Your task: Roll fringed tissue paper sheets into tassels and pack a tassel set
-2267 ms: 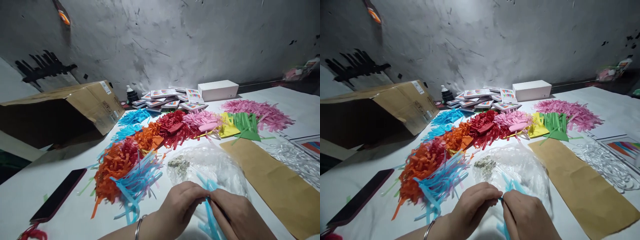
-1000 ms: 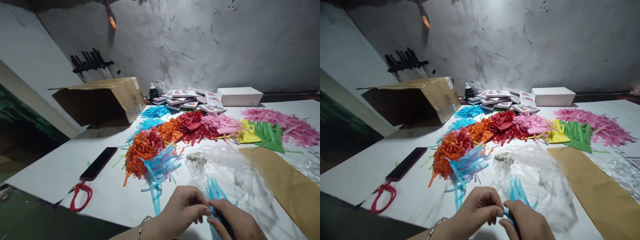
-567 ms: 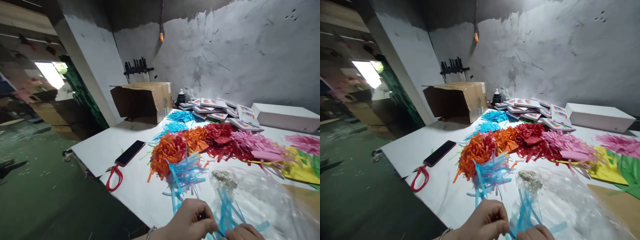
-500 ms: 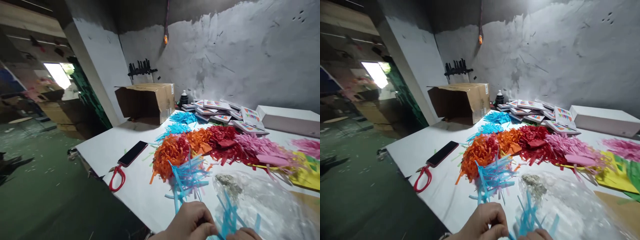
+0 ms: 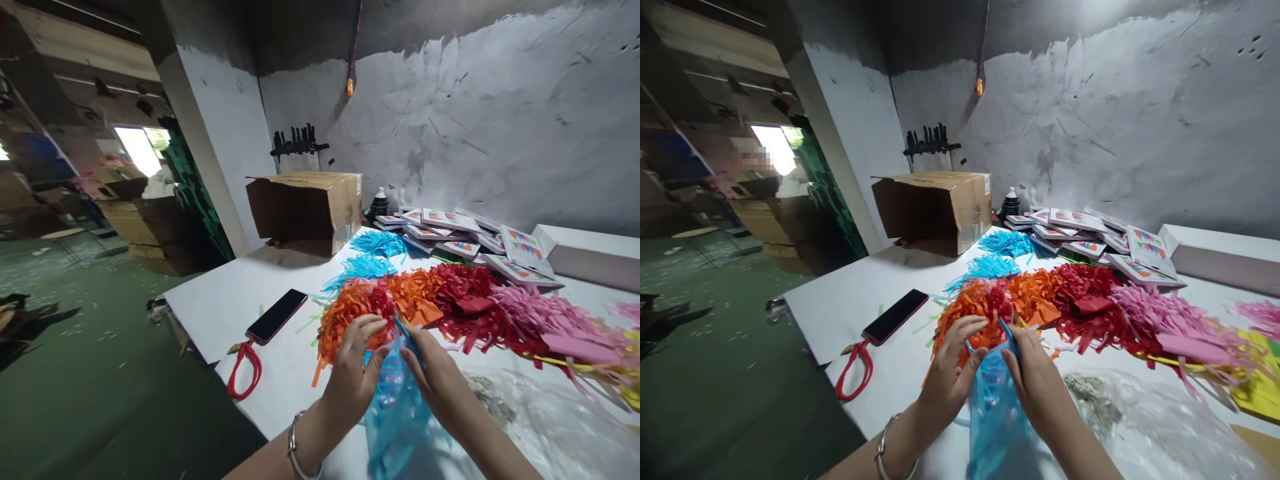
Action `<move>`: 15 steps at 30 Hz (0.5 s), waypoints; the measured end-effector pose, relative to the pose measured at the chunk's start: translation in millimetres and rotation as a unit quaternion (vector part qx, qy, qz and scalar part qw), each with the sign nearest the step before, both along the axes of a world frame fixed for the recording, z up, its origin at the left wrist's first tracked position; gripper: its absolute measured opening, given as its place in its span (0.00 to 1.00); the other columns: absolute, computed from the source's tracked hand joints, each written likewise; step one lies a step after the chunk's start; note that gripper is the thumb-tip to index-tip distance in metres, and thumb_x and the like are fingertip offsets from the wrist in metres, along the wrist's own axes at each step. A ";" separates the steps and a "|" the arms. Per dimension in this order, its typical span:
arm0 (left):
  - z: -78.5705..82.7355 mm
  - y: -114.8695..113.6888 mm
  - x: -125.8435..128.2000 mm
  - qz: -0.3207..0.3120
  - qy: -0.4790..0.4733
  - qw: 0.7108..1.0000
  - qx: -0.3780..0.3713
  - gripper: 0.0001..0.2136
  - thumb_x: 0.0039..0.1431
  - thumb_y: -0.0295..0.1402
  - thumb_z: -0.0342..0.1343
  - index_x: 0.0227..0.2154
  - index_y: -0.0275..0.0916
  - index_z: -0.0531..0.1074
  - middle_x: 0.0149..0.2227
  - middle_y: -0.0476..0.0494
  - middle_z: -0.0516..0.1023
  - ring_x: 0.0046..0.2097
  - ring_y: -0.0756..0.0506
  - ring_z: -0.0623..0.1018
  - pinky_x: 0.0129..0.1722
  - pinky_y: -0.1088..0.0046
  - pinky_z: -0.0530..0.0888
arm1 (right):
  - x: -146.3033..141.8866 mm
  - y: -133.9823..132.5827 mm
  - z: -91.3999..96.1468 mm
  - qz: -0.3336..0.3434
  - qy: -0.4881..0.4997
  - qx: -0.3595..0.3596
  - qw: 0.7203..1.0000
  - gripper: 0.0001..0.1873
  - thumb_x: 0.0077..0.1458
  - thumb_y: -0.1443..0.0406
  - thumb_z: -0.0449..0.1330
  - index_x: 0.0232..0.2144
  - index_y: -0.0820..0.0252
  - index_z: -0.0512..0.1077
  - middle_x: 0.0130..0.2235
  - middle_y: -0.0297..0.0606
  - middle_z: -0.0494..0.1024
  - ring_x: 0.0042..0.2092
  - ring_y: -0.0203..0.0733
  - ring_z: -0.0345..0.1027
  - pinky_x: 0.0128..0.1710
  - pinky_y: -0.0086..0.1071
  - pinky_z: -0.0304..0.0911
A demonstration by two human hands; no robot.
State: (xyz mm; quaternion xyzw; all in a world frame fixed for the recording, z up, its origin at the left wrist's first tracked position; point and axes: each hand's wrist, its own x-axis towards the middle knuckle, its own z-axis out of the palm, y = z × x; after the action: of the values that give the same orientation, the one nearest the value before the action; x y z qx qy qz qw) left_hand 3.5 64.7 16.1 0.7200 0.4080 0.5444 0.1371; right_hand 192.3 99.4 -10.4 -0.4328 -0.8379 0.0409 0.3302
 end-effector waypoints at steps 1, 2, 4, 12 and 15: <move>-4.0 1.7 -1.0 0.019 0.053 0.998 0.021 0.14 0.68 0.29 0.51 0.55 0.40 0.70 0.55 0.34 0.74 0.57 0.38 0.74 0.58 0.53 0.71 | -6.8 12.1 -5.7 -0.014 -0.015 -0.005 1.000 0.23 0.69 0.60 0.48 0.63 0.61 0.61 0.56 0.52 0.75 0.57 0.49 0.72 0.54 0.45 0.70; -10.2 2.0 -1.3 0.027 0.112 0.993 0.022 0.16 0.67 0.28 0.52 0.56 0.41 0.69 0.58 0.33 0.73 0.61 0.37 0.71 0.61 0.49 0.68 | -12.0 21.2 -12.7 -0.029 -0.029 -0.008 0.999 0.25 0.68 0.61 0.50 0.63 0.63 0.61 0.58 0.57 0.73 0.58 0.55 0.71 0.56 0.54 0.67; -28.4 -0.1 -2.1 0.022 0.235 0.972 -0.017 0.21 0.64 0.28 0.55 0.60 0.44 0.68 0.63 0.34 0.70 0.65 0.34 0.67 0.63 0.42 0.63 | -16.2 27.5 -27.4 -0.056 -0.056 -0.010 0.997 0.26 0.64 0.65 0.53 0.63 0.67 0.64 0.61 0.62 0.70 0.61 0.64 0.67 0.57 0.67 0.60; -94.8 22.6 -48.1 0.078 0.463 0.879 -0.086 0.24 0.55 0.26 0.56 0.55 0.47 0.76 0.64 0.34 0.71 0.65 0.24 0.67 0.60 0.30 0.61 | 36.9 -59.8 -34.7 -0.048 -0.128 0.091 0.986 0.26 0.58 0.72 0.58 0.59 0.60 0.68 0.62 0.49 0.71 0.63 0.51 0.65 0.61 0.46 0.65; -85.6 33.1 -59.2 0.058 0.435 0.898 -0.026 0.19 0.62 0.31 0.52 0.53 0.48 0.78 0.63 0.35 0.72 0.62 0.26 0.71 0.58 0.32 0.66 | 71.1 -94.5 -28.6 -0.048 -0.119 0.202 0.971 0.15 0.62 0.69 0.56 0.51 0.61 0.72 0.56 0.47 0.78 0.59 0.46 0.71 0.60 0.39 0.66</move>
State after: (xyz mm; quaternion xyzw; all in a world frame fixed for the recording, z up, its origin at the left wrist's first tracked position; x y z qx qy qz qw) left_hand -55.7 97.8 -69.5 0.8562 0.4819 0.1733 -0.0676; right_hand 263.4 4.9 -39.0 -0.3982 -0.8405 -0.1969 0.3103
